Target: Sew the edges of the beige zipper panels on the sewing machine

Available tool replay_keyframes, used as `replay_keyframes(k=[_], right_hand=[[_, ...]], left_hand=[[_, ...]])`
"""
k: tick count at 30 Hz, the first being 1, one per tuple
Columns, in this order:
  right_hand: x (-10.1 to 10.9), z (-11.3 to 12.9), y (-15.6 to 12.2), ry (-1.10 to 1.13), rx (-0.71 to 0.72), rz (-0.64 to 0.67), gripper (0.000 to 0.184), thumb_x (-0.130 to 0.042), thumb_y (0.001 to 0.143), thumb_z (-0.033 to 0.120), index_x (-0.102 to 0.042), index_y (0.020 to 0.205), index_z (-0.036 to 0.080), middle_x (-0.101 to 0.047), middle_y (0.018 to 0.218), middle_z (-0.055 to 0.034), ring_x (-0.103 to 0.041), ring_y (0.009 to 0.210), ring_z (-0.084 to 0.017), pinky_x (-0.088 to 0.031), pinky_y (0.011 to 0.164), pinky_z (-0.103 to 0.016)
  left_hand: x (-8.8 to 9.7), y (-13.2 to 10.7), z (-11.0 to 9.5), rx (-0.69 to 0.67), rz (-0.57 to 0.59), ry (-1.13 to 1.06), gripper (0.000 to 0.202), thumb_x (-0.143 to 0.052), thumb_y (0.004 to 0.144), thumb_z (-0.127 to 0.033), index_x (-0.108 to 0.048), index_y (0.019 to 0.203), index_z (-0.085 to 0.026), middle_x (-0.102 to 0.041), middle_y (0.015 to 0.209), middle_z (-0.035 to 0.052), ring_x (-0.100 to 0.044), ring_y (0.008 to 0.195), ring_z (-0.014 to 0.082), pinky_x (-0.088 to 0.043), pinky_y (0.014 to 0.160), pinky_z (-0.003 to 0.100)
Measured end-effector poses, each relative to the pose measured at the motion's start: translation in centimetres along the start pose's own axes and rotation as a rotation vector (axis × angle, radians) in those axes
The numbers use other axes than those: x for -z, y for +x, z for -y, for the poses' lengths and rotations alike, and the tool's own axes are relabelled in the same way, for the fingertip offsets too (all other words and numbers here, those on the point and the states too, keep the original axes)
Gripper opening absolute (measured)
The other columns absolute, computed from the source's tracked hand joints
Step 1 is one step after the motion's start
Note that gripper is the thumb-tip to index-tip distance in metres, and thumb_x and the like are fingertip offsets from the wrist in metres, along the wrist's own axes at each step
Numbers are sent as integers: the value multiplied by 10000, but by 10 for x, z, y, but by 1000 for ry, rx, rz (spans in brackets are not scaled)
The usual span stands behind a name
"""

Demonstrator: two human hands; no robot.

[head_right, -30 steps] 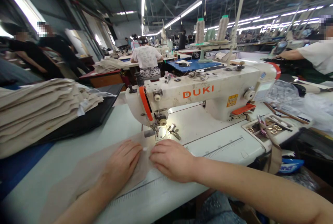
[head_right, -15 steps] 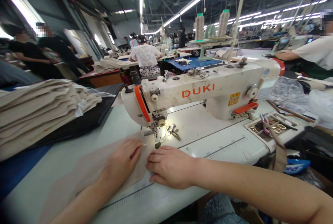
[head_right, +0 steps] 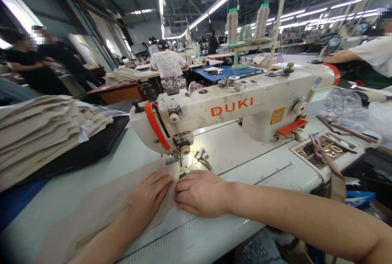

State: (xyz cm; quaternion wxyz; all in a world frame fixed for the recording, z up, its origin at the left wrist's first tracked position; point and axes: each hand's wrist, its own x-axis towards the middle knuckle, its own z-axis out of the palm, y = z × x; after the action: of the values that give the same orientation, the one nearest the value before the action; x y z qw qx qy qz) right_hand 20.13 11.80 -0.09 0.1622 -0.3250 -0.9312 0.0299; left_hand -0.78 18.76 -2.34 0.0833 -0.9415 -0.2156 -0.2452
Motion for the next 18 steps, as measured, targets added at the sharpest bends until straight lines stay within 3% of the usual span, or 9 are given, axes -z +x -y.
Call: replay_keyframes(k=[7,18], right_hand=[[-8,0,-3,12,-8,-56,253,-448,971,247,-682,994,154,-710,1067,-93,-599,1056,-192,-456,957,-328],[-9,0,-5,19,-1,-83,204,-471,948,243,-667,949,186,-701,988,-85,-600,1041,-181,-456,938,-311]], left_hand=[[1,6,-4,-136,-30,135,330,-345,896,-19,-652,915,-138,-696,898,74,-652,864,202,-564,786,327],[1,4,-7,-132,-100,104,354,-289,928,-17,-624,944,-134,-705,870,54,-660,807,177,-557,748,292]])
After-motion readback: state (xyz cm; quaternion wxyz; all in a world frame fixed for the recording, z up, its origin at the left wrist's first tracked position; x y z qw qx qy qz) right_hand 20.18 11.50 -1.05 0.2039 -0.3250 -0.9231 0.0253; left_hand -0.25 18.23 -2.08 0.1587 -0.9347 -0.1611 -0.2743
